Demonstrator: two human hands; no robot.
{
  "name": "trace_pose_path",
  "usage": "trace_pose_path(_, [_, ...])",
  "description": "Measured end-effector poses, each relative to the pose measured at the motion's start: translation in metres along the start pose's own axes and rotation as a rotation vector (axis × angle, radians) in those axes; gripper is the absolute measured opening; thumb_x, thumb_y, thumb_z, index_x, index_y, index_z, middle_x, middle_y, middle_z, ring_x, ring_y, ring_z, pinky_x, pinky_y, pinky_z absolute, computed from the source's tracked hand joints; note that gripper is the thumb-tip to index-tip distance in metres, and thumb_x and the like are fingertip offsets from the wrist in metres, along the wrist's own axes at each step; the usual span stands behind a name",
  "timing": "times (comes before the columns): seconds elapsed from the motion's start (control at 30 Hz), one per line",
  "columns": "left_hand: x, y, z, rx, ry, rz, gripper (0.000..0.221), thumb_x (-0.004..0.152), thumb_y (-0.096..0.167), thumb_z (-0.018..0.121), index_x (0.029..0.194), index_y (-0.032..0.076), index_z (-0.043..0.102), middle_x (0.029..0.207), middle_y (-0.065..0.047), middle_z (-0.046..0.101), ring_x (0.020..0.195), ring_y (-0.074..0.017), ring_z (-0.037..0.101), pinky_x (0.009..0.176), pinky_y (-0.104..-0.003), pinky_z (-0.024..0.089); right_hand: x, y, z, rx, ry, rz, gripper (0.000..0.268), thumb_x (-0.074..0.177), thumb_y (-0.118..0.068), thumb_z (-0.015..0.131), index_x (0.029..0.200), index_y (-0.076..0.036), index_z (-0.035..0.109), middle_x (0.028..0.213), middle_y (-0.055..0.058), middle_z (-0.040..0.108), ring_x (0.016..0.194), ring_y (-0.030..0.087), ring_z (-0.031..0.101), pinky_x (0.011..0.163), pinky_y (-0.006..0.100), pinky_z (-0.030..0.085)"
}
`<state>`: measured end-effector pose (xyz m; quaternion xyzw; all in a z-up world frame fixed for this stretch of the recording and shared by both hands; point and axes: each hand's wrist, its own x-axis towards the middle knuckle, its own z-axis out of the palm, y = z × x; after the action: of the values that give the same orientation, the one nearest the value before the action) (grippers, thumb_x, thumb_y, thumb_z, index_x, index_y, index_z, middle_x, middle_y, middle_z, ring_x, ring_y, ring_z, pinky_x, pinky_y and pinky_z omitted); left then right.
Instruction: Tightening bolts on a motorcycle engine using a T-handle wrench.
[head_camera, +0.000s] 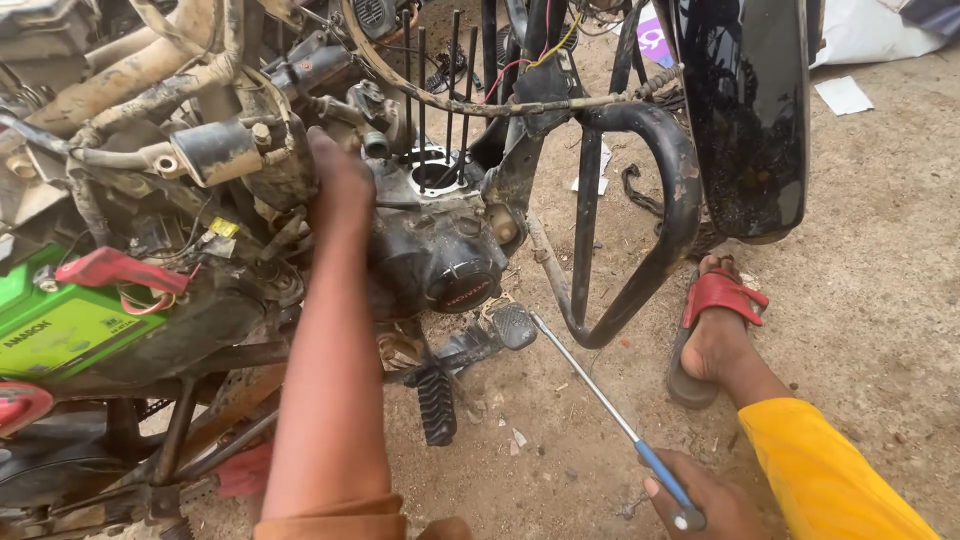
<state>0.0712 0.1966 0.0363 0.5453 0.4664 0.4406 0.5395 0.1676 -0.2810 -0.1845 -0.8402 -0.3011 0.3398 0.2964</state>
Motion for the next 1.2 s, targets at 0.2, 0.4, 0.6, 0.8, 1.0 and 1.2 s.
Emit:
trace_pose_path(0.2, [-0.004,-0.025,-0.010,0.963,0.074,0.603,0.040,0.100,0.011,0.046,0.137,-0.005,0.054,0.156,-0.032,0.034,0.144,-0.0462,0.033,0.118,-0.051,0.028,-0.011,-0.010,-0.002,0.033,0.016,0.069,0.044,0.090,-0.045,0.069,0.131,-0.029,0.068,0.100,0.001,0.080,0.096,0.013,0.079,0.092,0.028,0.058])
trace_pose_path(0.4, [-0.167,0.022,-0.050,1.151,-0.390,0.615,0.041,0.103,0.024,0.048,0.137,0.002,0.054,0.147,-0.021,0.050,0.140,-0.0359,0.045,0.120,-0.048,0.032,-0.020,-0.016,0.005,0.314,0.215,-0.173,0.039,0.088,-0.032,0.068,0.122,-0.013,0.072,0.090,0.004,0.075,0.082,0.012,0.076,0.081,0.029,0.055])
trace_pose_path(0.6, [-0.254,-0.037,-0.143,1.098,-0.661,0.596,0.047,0.098,0.033,0.058,0.133,0.002,0.058,0.143,-0.019,0.054,0.134,-0.0372,0.048,0.111,-0.049,0.036,-0.035,-0.122,0.003,0.636,0.147,-0.244,0.037,0.091,-0.024,0.065,0.123,-0.007,0.074,0.064,0.000,0.052,0.055,0.009,0.047,0.051,0.026,0.038])
trace_pose_path(0.8, [-0.267,-0.089,-0.176,0.965,-0.594,0.384,0.048,0.094,0.035,0.060,0.131,0.005,0.060,0.135,-0.018,0.061,0.125,-0.0369,0.056,0.103,-0.046,0.046,-0.024,-0.190,0.044,0.999,-0.026,-0.297,0.035,0.094,-0.022,0.065,0.123,-0.003,0.069,0.064,-0.007,0.046,0.048,0.004,0.036,0.043,0.024,0.028])
trace_pose_path(1.0, [-0.268,-0.089,-0.180,1.060,-0.611,0.352,0.053,0.097,0.042,0.059,0.136,0.006,0.056,0.137,-0.018,0.059,0.127,-0.0374,0.055,0.103,-0.049,0.042,-0.030,-0.191,0.053,1.109,-0.027,-0.286,0.035,0.096,-0.023,0.064,0.122,0.000,0.067,0.058,-0.006,0.038,0.046,0.004,0.032,0.042,0.024,0.029])
trace_pose_path(1.2, [-0.278,-0.076,-0.178,1.096,-0.725,0.224,0.056,0.096,0.045,0.056,0.140,0.010,0.054,0.138,-0.014,0.060,0.128,-0.0330,0.057,0.106,-0.046,0.044,-0.030,-0.192,0.047,1.139,-0.028,-0.295,0.033,0.097,-0.021,0.062,0.121,0.001,0.066,0.059,-0.007,0.039,0.047,0.004,0.032,0.044,0.025,0.030])
